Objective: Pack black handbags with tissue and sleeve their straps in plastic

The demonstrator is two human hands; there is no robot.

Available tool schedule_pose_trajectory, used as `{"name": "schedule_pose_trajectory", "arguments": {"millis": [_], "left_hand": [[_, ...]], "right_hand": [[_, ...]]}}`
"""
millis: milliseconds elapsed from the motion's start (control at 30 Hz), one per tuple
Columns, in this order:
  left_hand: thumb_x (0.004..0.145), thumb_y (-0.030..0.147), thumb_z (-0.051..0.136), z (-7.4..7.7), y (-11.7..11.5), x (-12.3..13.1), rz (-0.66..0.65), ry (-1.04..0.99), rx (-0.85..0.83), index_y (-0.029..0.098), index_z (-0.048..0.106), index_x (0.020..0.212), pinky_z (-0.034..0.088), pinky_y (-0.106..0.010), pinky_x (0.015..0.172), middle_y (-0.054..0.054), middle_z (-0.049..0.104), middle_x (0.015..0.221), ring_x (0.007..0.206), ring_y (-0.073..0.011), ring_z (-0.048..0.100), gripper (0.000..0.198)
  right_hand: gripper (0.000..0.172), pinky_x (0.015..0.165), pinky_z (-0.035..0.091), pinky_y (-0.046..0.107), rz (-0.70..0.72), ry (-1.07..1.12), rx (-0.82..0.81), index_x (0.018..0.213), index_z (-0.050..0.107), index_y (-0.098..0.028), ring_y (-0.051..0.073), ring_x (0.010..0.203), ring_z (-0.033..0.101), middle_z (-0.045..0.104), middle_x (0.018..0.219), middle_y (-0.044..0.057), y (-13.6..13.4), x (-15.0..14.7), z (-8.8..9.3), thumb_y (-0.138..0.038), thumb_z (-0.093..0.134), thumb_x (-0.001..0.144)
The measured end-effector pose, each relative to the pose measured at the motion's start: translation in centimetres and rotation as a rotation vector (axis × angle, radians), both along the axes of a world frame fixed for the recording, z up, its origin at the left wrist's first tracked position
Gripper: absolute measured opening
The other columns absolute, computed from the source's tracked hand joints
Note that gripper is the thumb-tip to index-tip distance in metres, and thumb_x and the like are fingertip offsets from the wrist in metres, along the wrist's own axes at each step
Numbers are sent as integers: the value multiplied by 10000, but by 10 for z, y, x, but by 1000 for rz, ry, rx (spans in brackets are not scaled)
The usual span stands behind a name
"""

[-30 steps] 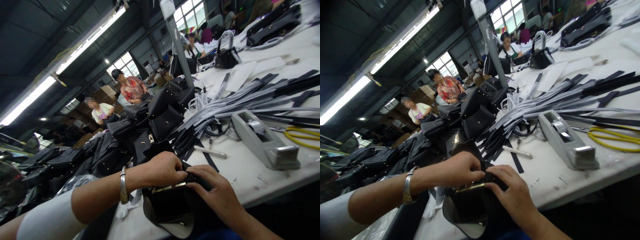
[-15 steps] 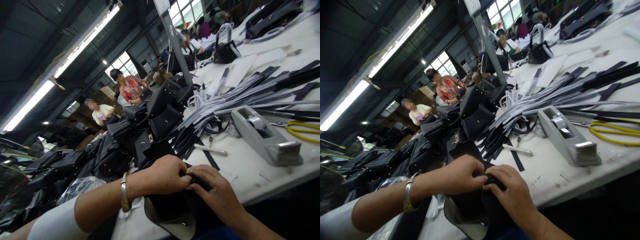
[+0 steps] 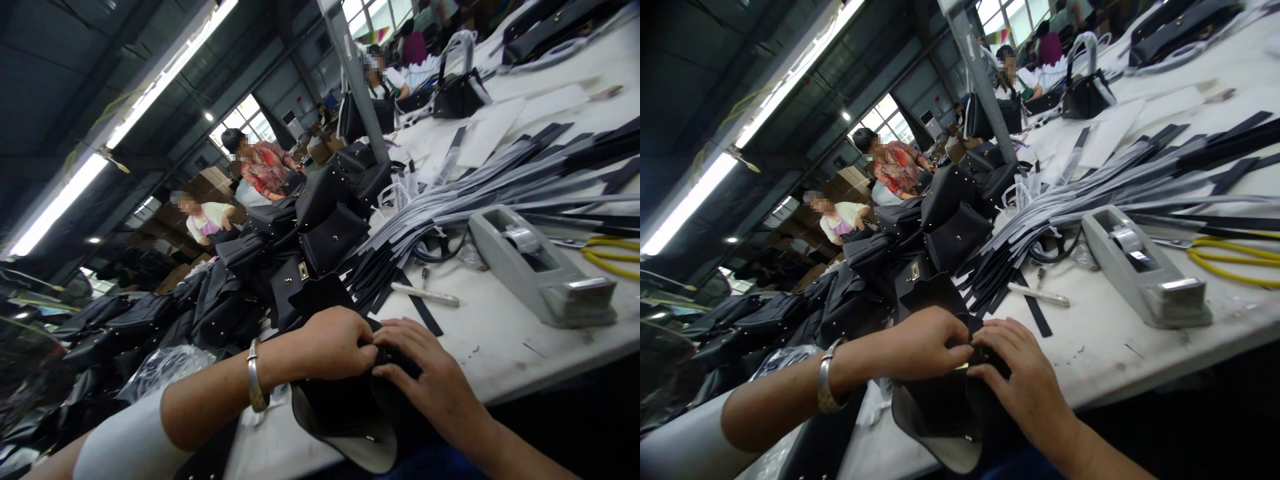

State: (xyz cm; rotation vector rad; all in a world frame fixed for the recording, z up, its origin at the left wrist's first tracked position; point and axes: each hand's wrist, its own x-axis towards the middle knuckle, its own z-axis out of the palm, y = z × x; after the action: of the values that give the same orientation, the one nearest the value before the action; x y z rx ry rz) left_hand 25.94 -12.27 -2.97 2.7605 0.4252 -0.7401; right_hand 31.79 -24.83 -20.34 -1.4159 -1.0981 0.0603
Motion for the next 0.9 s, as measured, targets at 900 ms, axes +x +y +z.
{"name": "schedule_pose_trajectory", "arguments": {"millis": [900], "left_hand": [[849, 307, 514, -15, 5, -32, -76, -154, 51, 192, 756, 794, 284, -279, 521, -53, 725, 719, 579, -159, 548, 273]], "right_hand": [[214, 1016, 532, 463, -17, 43, -45, 1075, 710, -246, 261, 1116, 642, 708, 1134, 69, -4, -17, 5, -268, 720, 862]]}}
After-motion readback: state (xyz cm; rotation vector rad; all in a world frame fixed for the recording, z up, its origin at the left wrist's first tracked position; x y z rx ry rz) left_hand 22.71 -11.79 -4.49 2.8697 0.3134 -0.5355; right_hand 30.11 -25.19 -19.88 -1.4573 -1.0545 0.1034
